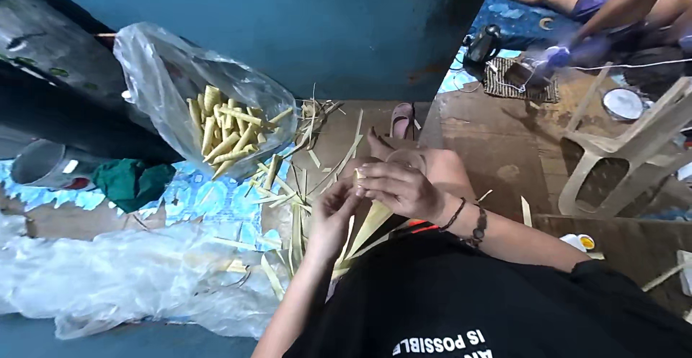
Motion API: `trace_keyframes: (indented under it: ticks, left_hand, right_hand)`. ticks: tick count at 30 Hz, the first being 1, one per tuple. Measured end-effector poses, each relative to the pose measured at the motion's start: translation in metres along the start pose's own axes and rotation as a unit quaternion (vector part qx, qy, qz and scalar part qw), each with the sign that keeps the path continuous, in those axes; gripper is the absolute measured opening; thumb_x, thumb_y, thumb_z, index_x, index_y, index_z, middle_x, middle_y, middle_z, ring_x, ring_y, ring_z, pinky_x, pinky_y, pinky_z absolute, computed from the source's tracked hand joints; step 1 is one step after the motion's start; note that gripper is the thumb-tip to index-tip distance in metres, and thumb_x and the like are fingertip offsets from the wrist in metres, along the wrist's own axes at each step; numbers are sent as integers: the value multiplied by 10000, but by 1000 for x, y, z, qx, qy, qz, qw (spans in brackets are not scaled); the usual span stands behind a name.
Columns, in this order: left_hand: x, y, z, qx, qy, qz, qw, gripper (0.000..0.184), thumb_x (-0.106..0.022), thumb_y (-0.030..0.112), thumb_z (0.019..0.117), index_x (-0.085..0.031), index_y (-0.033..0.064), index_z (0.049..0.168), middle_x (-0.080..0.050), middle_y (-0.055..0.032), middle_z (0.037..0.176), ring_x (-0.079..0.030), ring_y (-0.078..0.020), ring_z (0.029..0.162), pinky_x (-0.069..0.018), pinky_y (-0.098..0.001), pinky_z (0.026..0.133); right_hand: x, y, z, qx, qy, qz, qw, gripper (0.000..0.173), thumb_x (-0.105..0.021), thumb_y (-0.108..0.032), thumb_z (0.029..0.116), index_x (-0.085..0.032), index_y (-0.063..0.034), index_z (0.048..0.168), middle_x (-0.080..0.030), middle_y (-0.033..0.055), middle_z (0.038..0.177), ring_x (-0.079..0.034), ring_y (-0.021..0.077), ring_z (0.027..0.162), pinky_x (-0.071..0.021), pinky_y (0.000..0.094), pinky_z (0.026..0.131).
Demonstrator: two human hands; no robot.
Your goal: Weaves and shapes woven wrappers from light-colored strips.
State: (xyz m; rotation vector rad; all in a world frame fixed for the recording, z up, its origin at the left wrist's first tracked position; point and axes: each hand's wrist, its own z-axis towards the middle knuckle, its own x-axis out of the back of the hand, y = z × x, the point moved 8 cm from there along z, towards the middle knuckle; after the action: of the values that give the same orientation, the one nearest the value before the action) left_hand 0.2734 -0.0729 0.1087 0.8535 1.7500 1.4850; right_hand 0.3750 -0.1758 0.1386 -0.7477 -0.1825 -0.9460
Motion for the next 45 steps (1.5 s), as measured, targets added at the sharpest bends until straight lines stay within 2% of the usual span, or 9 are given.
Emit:
trace_keyframes:
  ticks: [4,6,10,16,22,26,30,39,45]
  left_hand:
    - [16,7,6,-68,18,78,994,54,-673,58,950,-713,24,961,-731,6,768,-716,-86,693,-627,-270,684]
    - [27,10,5,-102,84,115,984,73,-743,85,899,-698,75,842,-678,64,684,-638,-19,595,-560,-204,586]
    - [25,17,-12,-96,97,-65,989,181,-570,31,993,-727,106,940,-721,48,772,-680,-38,677,-597,-226,673]
    - [-4,-14,-17,105,-10,-298,949,327,-420,182,1070,-695,141,899,-734,-2,802,-715,-69,766,-610,-261,763]
    - [8,12,-8,-131,-12,-65,989,201,-807,128,854,-668,171,993,-726,76,877,-691,-29,787,-600,-240,758]
    - [7,31,-19,-244,3,93,965,204,-753,72,909,-709,52,1107,-750,11,1023,-722,-87,936,-616,-311,880]
    - [7,35,-24,-291,15,155,944,172,-758,168,932,-725,53,1056,-729,17,968,-689,-39,871,-600,-236,809]
    - [3,25,-24,-235,25,267,934,279,-750,263,932,-705,1,1014,-633,-41,904,-590,-13,736,-517,-148,646]
    - [9,22,-23,-209,-27,233,950,270,-773,155,909,-730,5,1129,-657,-65,1043,-673,-52,881,-602,-186,755]
  right_hand:
    - [4,13,23,-177,22,81,981,189,-687,-60,948,-744,45,1095,-755,111,1015,-733,103,888,-626,259,824]
    - [4,-4,29,-106,49,-1,993,145,-707,-42,913,-768,31,1022,-760,99,925,-724,109,814,-613,253,766]
    - [-1,-38,20,80,74,-9,994,78,-736,-38,919,-779,1,970,-756,159,1007,-735,215,1022,-605,333,926]
    - [-4,-40,14,28,70,50,996,111,-747,-86,927,-782,-1,989,-747,162,1085,-712,202,1103,-593,325,966]
    - [13,-30,29,-106,83,118,984,189,-828,-129,832,-711,-13,925,-659,57,998,-644,80,947,-583,232,834]
    - [5,3,25,-309,37,306,900,232,-729,-26,912,-626,-35,1120,-670,17,925,-658,67,762,-597,232,698]
    - [-12,19,9,-427,-1,397,813,50,-654,2,958,-647,-23,1001,-686,44,861,-675,104,706,-609,275,652]
    - [-25,3,0,-404,-285,305,814,395,-424,-240,1115,-690,37,1023,-676,-16,842,-644,-33,788,-549,175,770]
    - [-23,22,-9,-483,-141,402,765,157,-544,-125,1064,-637,2,1064,-697,33,802,-687,77,651,-608,227,649]
